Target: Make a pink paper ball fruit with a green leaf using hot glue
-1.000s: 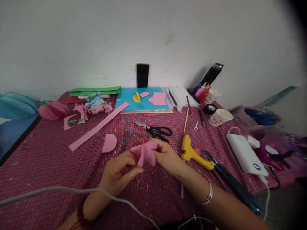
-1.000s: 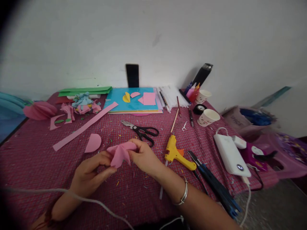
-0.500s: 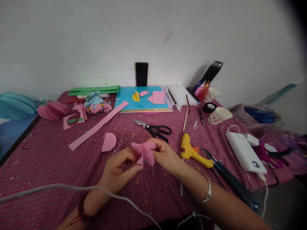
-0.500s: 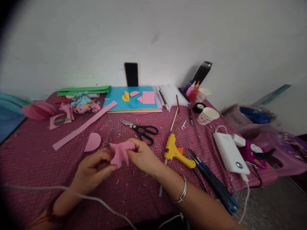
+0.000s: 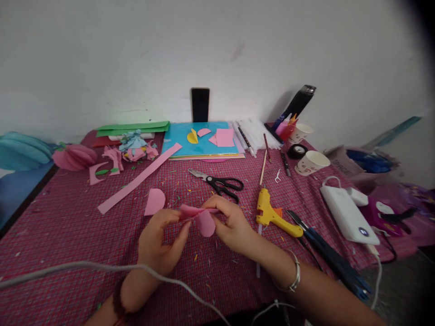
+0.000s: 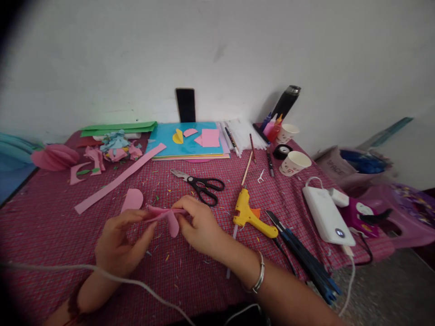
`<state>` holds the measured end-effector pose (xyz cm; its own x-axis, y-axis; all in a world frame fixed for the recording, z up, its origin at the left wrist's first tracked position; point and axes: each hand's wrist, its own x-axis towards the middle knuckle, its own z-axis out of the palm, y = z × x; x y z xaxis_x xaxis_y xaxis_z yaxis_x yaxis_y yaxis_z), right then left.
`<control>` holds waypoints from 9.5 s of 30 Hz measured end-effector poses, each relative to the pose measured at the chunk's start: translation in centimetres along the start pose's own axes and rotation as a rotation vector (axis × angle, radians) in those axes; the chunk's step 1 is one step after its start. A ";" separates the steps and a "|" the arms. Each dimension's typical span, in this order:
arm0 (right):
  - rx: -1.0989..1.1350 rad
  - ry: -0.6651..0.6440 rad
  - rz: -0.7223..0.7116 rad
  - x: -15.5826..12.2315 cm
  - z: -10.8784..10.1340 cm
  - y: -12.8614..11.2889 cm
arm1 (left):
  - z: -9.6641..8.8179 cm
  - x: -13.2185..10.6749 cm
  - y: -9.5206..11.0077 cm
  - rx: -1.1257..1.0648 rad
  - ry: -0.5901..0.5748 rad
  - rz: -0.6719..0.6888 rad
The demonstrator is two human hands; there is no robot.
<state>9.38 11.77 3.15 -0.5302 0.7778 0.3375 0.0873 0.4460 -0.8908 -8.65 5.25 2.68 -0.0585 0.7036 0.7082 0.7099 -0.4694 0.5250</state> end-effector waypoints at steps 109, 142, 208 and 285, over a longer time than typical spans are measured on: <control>0.224 -0.052 0.131 0.0 0.6 0.1 | 0.0 0.8 1.2 -0.176 -0.128 -0.188; 0.174 -0.204 -0.039 0.6 -1.3 -1.0 | -0.2 0.9 0.8 -0.428 -0.226 -0.427; -0.131 0.060 -0.127 0.0 -0.4 -1.2 | 0.3 0.6 0.9 -0.444 -0.165 -0.334; -0.477 0.069 -0.264 -0.7 -0.2 -1.5 | -0.1 0.7 0.7 0.068 -0.084 0.161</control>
<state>9.84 10.64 4.35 -0.5307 0.6322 0.5645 0.3394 0.7688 -0.5419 -8.25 5.33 3.57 0.1163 0.6655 0.7373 0.7515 -0.5444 0.3728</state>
